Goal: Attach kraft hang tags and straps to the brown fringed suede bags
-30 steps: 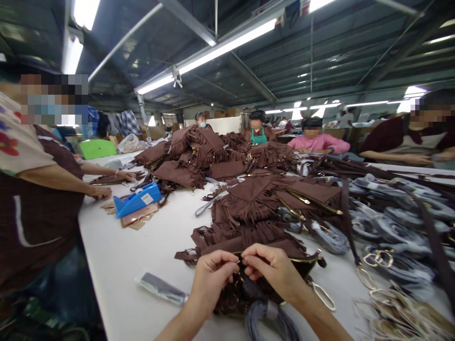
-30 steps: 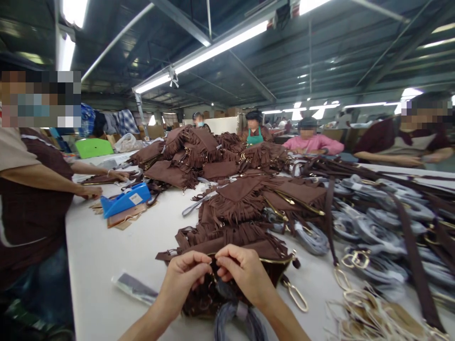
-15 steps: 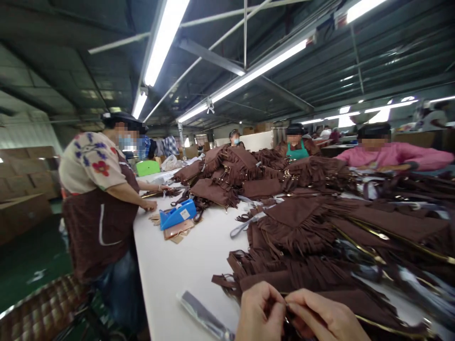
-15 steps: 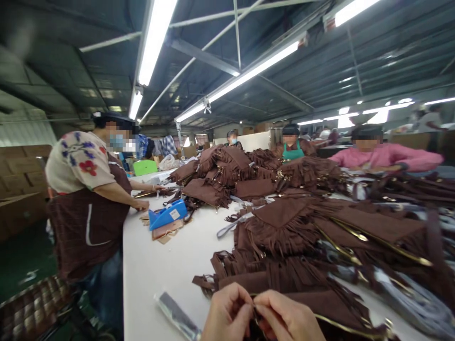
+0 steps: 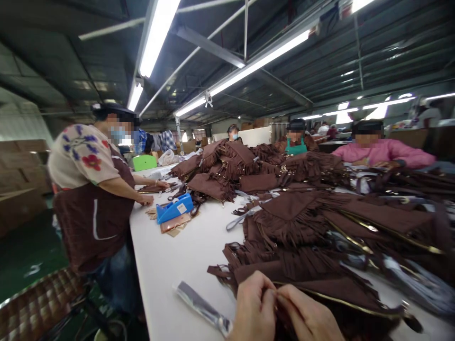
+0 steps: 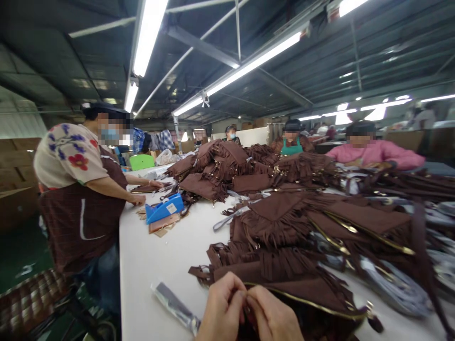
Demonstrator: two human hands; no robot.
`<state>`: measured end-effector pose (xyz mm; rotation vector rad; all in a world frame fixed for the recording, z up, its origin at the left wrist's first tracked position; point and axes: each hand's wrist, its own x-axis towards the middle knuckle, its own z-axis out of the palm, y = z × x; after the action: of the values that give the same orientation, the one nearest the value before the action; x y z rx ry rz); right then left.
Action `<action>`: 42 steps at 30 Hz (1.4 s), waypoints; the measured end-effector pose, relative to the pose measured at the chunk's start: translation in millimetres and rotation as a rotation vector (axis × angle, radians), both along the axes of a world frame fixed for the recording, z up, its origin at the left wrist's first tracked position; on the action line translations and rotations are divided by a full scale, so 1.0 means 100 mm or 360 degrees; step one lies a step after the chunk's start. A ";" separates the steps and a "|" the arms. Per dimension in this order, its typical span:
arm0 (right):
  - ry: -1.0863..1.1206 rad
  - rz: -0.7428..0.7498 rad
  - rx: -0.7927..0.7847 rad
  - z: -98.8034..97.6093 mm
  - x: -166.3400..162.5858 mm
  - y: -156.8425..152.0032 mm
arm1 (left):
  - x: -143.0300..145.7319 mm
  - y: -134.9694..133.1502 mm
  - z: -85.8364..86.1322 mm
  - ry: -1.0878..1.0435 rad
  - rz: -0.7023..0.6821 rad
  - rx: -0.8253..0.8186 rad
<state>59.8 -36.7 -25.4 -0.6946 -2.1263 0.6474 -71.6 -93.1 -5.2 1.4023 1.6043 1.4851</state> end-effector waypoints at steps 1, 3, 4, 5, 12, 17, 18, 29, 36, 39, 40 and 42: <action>0.0018 -0.0052 -0.0069 0.02 -0.01 -0.03 | 0.02 0.00 0.05 -0.0040 -0.0008 0.0004; 0.0041 -0.0115 -0.0200 0.08 -0.02 -0.07 | 0.03 0.00 0.13 -0.0113 -0.0050 -0.0014; 0.0045 -0.0121 -0.0247 0.11 -0.01 -0.08 | 0.03 0.01 0.16 -0.0135 -0.0085 -0.0031; 0.0041 -0.0116 -0.0275 0.13 -0.01 -0.08 | 0.02 0.01 0.17 -0.0139 -0.0114 -0.0045; -0.0032 -0.0061 -0.0043 0.16 0.04 -0.03 | -0.03 -0.01 0.13 0.0256 -0.0071 0.0008; 0.0011 -0.0127 -0.0007 0.12 0.02 -0.05 | 0.03 -0.02 0.14 0.0330 -0.0001 0.0029; 0.0016 -0.0136 -0.0021 0.12 0.02 -0.06 | 0.03 -0.02 0.15 0.0321 -0.0001 0.0029; 0.0024 -0.0148 -0.0062 0.12 0.03 -0.06 | 0.01 -0.01 0.09 0.0535 0.0016 0.0121; 0.0047 -0.0151 -0.0272 0.10 0.03 -0.04 | 0.01 0.01 0.04 0.0607 0.0016 0.0117; 0.0025 -0.0114 -0.0158 0.12 0.05 -0.02 | -0.01 0.02 0.04 0.0667 -0.0004 0.0148; 0.0008 -0.0101 -0.0062 0.12 0.06 -0.01 | -0.01 0.01 0.04 0.0703 -0.0009 0.0177; -0.0032 -0.0092 0.0121 0.12 0.07 0.00 | -0.02 0.01 0.02 0.0789 -0.0014 0.0236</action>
<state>67.0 -36.8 -13.1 -0.7209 -2.1295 0.5275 -73.7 -92.3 -2.8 1.9759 1.7920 1.3393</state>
